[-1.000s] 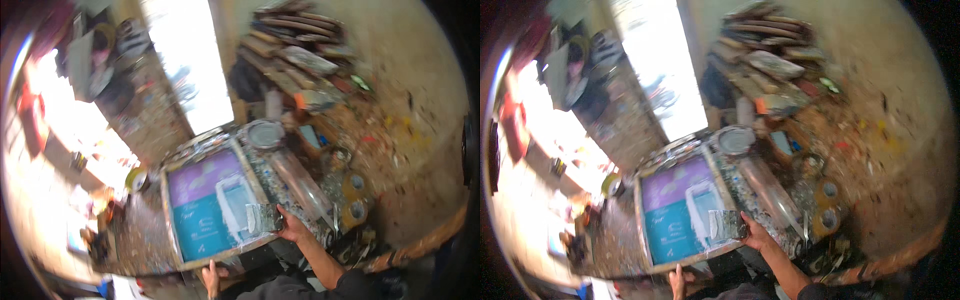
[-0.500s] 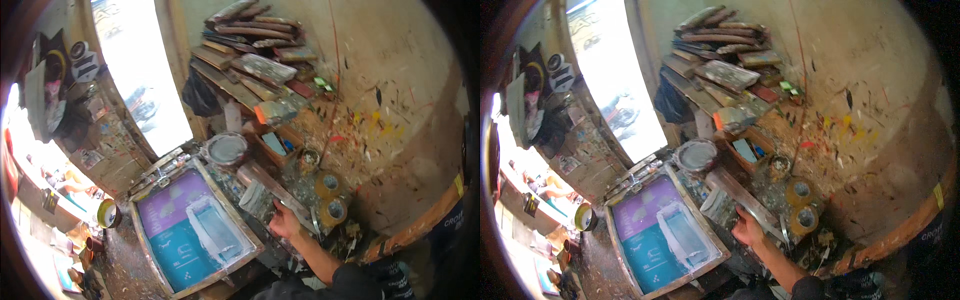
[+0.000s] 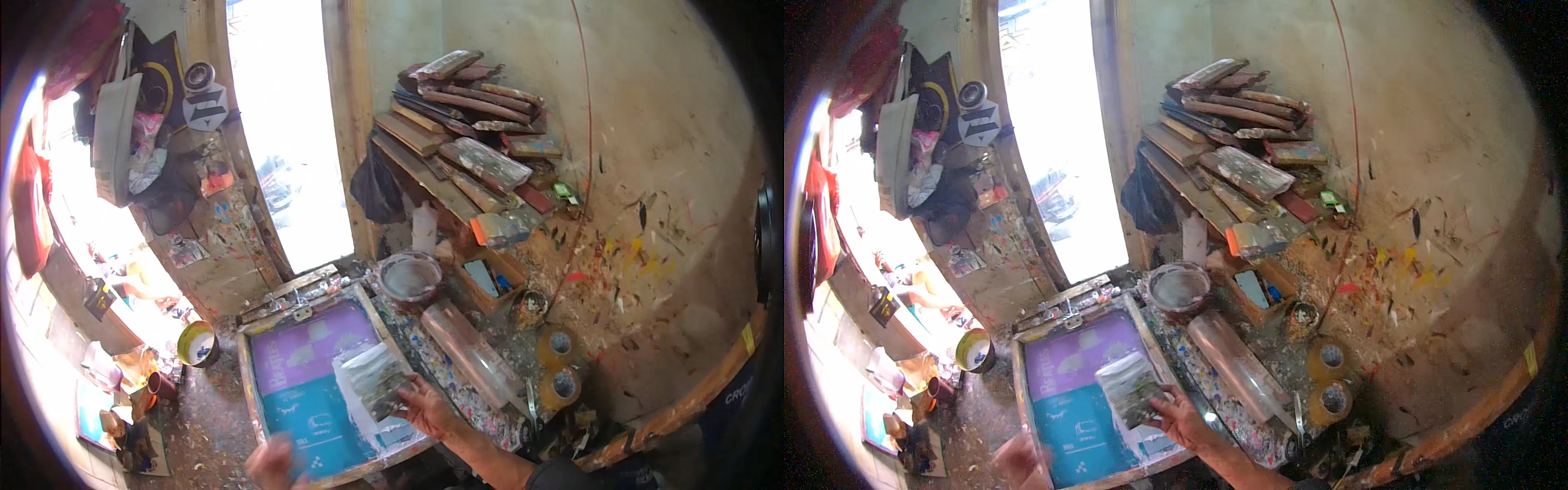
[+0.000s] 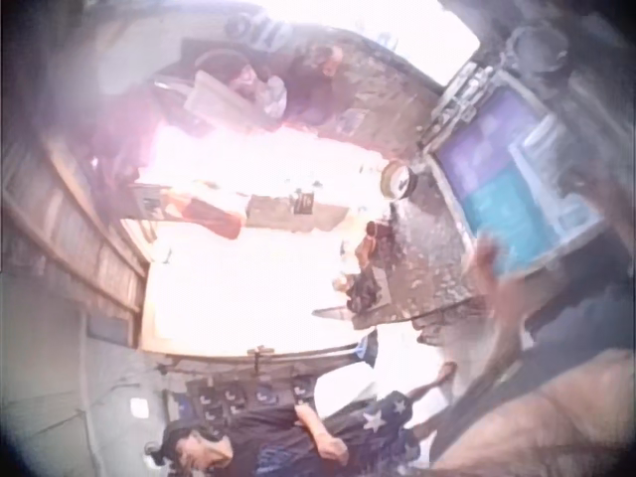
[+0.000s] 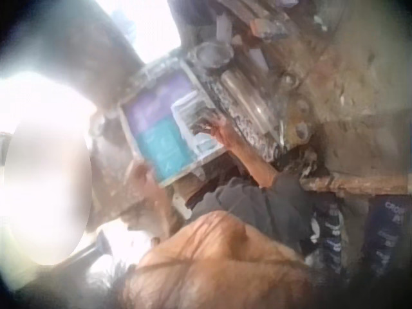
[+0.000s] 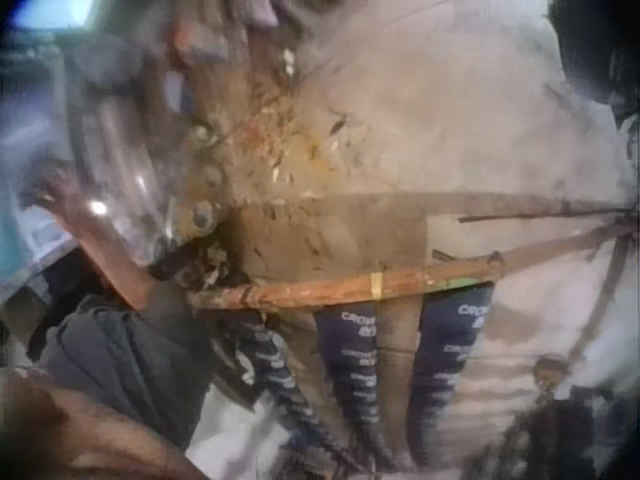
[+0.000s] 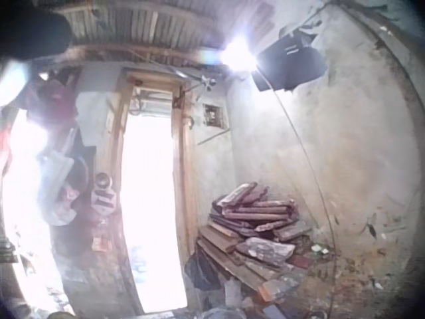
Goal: The person screen prints designs onto black sheets by lowering a mesh frame, applying ink with a squeegee, and then lifting the frame to remove the printed sheet. Afterward, the person wipes the mesh screen with a cloth.
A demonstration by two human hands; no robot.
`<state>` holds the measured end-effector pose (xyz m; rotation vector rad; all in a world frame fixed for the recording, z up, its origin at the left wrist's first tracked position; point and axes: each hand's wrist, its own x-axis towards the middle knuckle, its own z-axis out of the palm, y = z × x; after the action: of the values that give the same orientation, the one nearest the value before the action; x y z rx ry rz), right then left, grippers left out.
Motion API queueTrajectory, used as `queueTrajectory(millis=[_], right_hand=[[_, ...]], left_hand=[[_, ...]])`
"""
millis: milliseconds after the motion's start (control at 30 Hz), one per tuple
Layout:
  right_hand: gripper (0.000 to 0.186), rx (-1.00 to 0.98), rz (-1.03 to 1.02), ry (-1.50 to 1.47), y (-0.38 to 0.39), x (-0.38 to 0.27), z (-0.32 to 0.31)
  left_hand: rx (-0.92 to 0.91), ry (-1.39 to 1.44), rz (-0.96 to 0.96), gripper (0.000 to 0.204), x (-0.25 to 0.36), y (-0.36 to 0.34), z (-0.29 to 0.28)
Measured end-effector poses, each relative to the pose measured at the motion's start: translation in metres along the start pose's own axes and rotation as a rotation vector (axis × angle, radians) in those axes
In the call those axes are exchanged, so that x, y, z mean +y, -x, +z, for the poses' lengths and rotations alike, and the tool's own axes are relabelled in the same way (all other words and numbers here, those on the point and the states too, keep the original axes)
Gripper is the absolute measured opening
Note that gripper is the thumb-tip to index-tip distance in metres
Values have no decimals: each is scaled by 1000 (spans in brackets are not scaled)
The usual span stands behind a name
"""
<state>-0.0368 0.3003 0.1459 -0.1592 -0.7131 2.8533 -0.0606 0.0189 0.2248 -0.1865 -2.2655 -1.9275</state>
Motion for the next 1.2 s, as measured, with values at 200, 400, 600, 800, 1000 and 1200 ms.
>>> queueTrajectory(millis=[200,400,600,800,1000,1200], right_hand=[[24,-341,-44,1119,-38,4,52],[46,587,-314,2300,-202,-176,-20],[35,377,-265,2293,-296,-237,-147],[32,106,-396,2722,-290,-192,-75],[17,-509,-578,2886,-213,-178,-15],[17,-178,-66,1773,-92,-142,107]], left_hand=[[-129,620,-385,35,-15,2,93],[-113,63,-336,29,-60,19,-3],[81,-100,-141,36,-57,50,-38],[352,17,-133,26,-71,57,-47],[204,-47,-124,30,-62,31,-73],[-6,-165,-158,31,-17,4,-88]])
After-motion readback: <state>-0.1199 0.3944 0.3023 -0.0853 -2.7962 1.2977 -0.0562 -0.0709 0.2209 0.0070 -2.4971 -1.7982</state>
